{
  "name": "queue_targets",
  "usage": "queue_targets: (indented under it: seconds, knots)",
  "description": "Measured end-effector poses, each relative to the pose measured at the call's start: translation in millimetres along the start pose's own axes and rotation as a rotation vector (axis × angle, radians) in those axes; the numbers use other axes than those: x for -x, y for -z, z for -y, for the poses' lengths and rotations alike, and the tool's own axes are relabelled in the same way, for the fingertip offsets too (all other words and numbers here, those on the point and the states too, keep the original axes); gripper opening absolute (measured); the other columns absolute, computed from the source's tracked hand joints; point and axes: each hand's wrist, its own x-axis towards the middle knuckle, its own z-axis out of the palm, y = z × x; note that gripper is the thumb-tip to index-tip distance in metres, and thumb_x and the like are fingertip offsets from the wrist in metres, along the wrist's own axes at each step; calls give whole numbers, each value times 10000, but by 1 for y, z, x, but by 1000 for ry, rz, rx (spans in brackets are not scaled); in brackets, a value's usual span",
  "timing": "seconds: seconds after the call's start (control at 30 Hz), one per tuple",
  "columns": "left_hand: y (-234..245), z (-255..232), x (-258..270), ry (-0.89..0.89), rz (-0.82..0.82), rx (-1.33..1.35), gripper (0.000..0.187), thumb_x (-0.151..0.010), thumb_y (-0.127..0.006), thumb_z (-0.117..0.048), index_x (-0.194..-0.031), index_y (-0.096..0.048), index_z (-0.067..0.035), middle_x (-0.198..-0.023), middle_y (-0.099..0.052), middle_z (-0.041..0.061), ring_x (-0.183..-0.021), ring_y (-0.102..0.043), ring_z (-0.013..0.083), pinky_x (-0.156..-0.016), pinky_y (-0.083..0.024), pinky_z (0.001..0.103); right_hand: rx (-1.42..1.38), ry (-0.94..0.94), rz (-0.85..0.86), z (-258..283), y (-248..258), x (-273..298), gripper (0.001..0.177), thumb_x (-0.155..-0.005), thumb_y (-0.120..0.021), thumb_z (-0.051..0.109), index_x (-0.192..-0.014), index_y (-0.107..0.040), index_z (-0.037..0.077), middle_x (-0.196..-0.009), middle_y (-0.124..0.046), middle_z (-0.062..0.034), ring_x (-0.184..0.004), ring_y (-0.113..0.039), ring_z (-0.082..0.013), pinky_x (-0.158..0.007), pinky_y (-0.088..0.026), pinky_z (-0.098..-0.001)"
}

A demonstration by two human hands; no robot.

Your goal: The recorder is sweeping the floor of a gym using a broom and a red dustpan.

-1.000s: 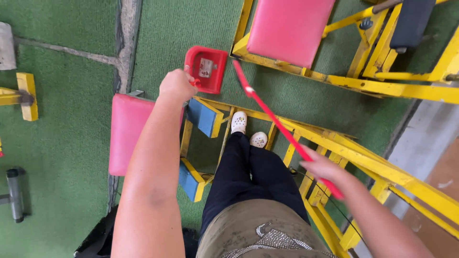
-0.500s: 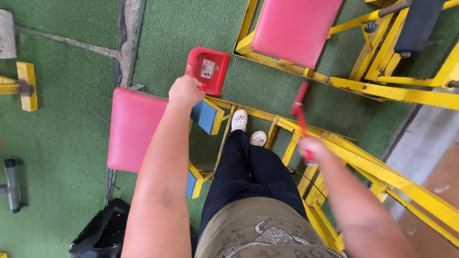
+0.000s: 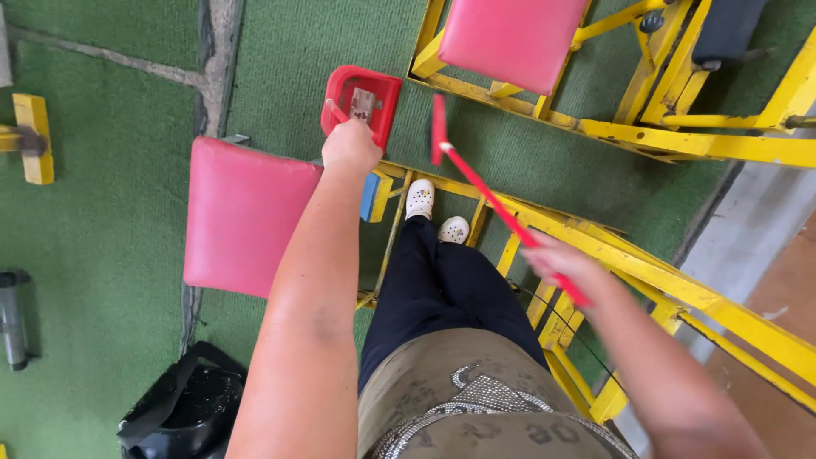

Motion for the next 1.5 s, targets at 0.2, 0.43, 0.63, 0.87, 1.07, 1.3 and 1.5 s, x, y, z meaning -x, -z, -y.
queue_targets:
  seconds: [0.2, 0.43, 0.63, 0.87, 1.07, 1.3, 1.5]
  knots:
    - [23, -5, 21, 130, 2, -16, 394, -819, -811, -352, -1060, -728, -52, -1071, -734, 189, -1020, -712, 339, -884, -571, 437, -77, -183, -276, -76, 147, 64, 644, -962, -518, 105, -1542, -369, 341, -663, -409, 47, -447, -342, -49, -372, -261, -228]
    - [-3, 15, 29, 194, 31, -80, 433, -778, -832, -372, -1066, -742, -61, -1108, -730, 168, -1034, -709, 328, -866, -580, 433, -178, 56, -255, -134, 199, -116, 261, -998, -546, 200, -791, -415, 109, -514, -434, -13, -365, -396, -153, -317, -292, -324]
    - [-27, 8, 41, 176, 7, -72, 329, -849, -766, -319, -1048, -767, -58, -1096, -741, 196, -1034, -714, 351, -873, -578, 447, -275, 111, -135, -43, -65, -165, 123, -862, -648, 23, -892, -540, 74, -591, -532, -61, -457, -534, -192, -404, -441, -345]
    - [-21, -11, 27, 139, -18, -37, 377, -873, -761, -365, -1034, -747, -25, -1051, -741, 212, -992, -718, 363, -856, -577, 455, 113, 63, 105, 4, -104, -98, 725, -928, -579, 52, -1570, -332, 283, -610, -483, 10, -407, -438, -105, -366, -361, -283]
    - [-12, 2, 24, 156, -24, -36, 348, -824, -789, -307, -1043, -752, -40, -1073, -740, 198, -1015, -718, 348, -863, -578, 444, 312, -50, -47, -29, 16, 45, 694, -997, -566, 220, -1607, -268, 363, -589, -496, -18, -436, -474, -115, -425, -404, -274]
    - [-9, 18, 28, 185, 15, -46, 317, -834, -782, -300, -1041, -762, -61, -1097, -742, 181, -1032, -712, 345, -864, -577, 446, 112, -195, -352, -117, 173, 63, 568, -987, -575, 210, -1515, -405, 329, -634, -412, 20, -461, -375, -109, -420, -322, -275]
    - [-11, 24, 29, 182, 28, -57, 304, -834, -768, -283, -1037, -763, -57, -1097, -739, 191, -1030, -712, 350, -867, -575, 449, -24, 16, -383, -138, 97, -84, 382, -884, -675, 141, -1233, -521, 150, -615, -519, 19, -447, -476, -119, -388, -361, -294]
